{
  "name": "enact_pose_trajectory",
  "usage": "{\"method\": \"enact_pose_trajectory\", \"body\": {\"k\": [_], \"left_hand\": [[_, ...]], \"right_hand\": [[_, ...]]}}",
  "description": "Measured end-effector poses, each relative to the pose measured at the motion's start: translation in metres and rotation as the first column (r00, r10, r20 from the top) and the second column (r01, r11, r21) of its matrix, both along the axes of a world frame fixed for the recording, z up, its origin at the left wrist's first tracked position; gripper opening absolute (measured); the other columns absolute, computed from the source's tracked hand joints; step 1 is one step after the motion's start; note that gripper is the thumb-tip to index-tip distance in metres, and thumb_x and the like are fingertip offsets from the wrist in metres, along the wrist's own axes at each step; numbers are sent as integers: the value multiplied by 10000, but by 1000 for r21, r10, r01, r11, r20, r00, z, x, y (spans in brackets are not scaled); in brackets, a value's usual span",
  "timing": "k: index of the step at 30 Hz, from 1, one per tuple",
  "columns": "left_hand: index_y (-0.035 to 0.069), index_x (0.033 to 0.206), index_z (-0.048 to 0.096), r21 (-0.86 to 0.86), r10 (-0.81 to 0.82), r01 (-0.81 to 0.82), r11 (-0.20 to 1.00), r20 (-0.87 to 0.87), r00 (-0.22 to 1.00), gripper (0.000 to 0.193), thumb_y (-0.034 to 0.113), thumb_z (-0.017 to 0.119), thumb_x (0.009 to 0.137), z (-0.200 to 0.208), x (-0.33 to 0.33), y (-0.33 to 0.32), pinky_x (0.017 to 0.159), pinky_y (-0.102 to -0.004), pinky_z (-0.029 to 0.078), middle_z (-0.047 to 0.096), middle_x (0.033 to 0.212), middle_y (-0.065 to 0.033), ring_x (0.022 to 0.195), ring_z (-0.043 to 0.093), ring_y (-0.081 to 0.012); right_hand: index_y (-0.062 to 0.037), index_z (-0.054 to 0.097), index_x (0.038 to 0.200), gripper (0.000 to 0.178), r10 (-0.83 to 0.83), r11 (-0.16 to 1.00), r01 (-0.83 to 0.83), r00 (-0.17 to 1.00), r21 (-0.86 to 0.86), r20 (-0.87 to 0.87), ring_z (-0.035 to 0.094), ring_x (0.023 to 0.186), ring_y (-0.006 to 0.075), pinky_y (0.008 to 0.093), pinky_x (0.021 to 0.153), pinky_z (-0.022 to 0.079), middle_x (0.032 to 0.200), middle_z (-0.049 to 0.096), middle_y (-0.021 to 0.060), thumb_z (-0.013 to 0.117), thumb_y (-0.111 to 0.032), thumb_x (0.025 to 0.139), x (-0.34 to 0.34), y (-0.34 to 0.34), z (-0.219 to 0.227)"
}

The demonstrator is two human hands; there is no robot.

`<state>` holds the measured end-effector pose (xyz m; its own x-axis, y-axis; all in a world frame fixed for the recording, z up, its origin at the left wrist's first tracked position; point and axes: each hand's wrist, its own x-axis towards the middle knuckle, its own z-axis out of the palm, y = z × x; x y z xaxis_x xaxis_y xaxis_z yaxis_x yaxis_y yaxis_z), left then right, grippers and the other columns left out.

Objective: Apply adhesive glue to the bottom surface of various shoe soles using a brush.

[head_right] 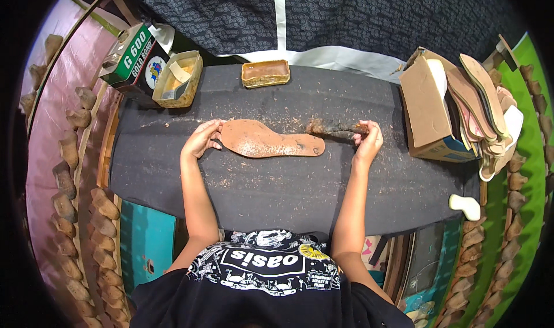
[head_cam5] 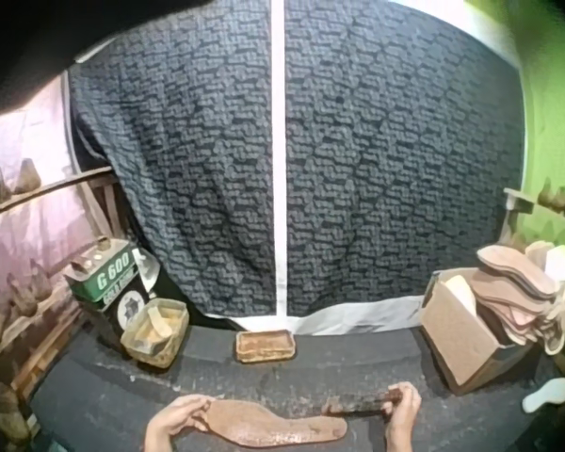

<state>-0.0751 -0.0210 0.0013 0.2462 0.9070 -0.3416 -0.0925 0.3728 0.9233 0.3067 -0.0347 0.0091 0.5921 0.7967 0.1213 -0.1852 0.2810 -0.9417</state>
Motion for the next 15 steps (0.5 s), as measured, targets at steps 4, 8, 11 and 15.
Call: {"method": "enact_pose_trajectory", "body": {"k": [4,8,11,15], "left_hand": [[63,990,518,6,-2,2,1000,-28,1000,274,282,479,829,-1,1,0,540,-226,469,531,764,12,654,519,-66],[64,991,519,21,-2,2,1000,1,1000,275,277,495,820,-2,-2,-1,551,-221,468,532,773,8,665,526,-69],[50,999,514,30,-16,16,999,1,1000,292,279,502,817,-1,1,0,564,-224,472,538,796,-2,679,529,-76],[38,1004,510,43,-19,19,999,0,1000,310,283,509,813,-1,-1,-1,580,-230,479,543,814,-11,699,533,-88]], "right_hand": [[-16,549,814,225,136,991,-134,986,27,-99,487,503,97,188,432,360,658,539,46,464,-223,828,-30,19,15],[12,522,910,294,334,941,-333,943,53,-5,519,547,106,197,506,407,677,560,86,452,-266,847,-62,57,37],[9,512,904,310,427,900,-432,901,65,72,542,560,110,197,521,432,684,576,98,438,-288,857,-73,96,35],[6,505,880,311,514,850,-526,840,30,172,533,532,89,183,491,429,664,572,84,439,-297,856,-88,134,21]]}}
